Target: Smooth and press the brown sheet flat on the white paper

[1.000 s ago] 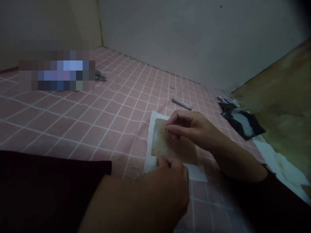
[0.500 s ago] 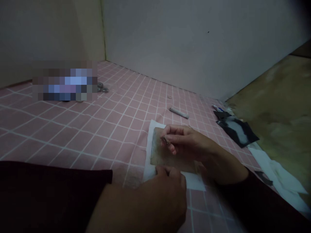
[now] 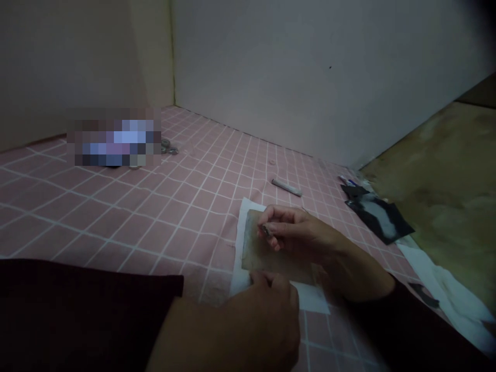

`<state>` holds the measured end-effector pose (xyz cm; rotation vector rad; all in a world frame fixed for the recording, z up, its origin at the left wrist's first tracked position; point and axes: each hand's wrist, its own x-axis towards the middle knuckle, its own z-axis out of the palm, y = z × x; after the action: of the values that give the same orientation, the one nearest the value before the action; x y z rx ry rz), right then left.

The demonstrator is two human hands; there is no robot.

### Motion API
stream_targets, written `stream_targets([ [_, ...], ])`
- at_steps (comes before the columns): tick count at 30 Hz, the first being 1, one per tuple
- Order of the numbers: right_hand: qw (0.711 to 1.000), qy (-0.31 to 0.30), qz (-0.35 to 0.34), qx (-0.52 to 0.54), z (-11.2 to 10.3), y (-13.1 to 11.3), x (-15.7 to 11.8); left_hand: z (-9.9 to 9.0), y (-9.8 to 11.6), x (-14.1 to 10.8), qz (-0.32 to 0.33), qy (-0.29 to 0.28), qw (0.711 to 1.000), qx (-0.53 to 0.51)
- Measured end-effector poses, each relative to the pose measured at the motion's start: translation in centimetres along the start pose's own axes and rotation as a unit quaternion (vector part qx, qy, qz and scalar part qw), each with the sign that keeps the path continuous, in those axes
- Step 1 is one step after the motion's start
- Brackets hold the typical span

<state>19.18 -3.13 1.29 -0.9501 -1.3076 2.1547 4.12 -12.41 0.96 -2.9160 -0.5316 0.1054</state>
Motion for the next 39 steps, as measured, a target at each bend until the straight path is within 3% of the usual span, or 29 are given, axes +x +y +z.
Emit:
stream_targets([
  [9,0.998,0.018,-0.009,-0.059,0.4,-0.1,-0.1,0.6,0.3,0.1,-0.016,0.036,0.999,-0.006],
  [13,0.986,0.057,-0.015,-0.156,1.1,-0.3,0.0,0.2,0.3,0.2,-0.009,0.005,1.0,-0.009],
  [16,0.971,0.087,-0.036,-0.221,1.8,-0.5,0.0,0.0,0.3,0.1,-0.003,-0.004,1.0,-0.008],
  [21,0.932,0.095,-0.069,-0.342,2.2,0.0,0.5,-0.4,0.4,-0.9,-0.029,0.044,0.998,0.034],
  [23,0.912,0.102,-0.078,-0.39,2.3,0.3,0.6,-0.6,0.4,-1.2,-0.056,0.057,0.995,0.052],
  [26,0.867,0.124,-0.091,-0.475,2.8,0.3,0.4,-0.7,0.4,-1.2,-0.033,0.037,0.998,0.042],
  [31,0.821,0.078,-0.053,-0.563,3.6,-0.4,-0.2,-0.6,0.4,-0.4,-0.032,0.027,0.998,0.045],
  [34,0.798,0.146,-0.092,-0.578,3.7,-0.3,0.2,-0.5,0.3,-0.3,-0.016,0.02,0.999,0.024],
  [36,0.791,0.177,-0.113,-0.574,3.7,-0.1,0.5,-0.3,0.3,-0.3,-0.012,0.02,1.0,0.014],
  [39,0.816,0.125,-0.076,-0.56,3.7,0.0,0.3,0.0,0.5,-0.3,-0.02,0.031,0.999,0.018],
])
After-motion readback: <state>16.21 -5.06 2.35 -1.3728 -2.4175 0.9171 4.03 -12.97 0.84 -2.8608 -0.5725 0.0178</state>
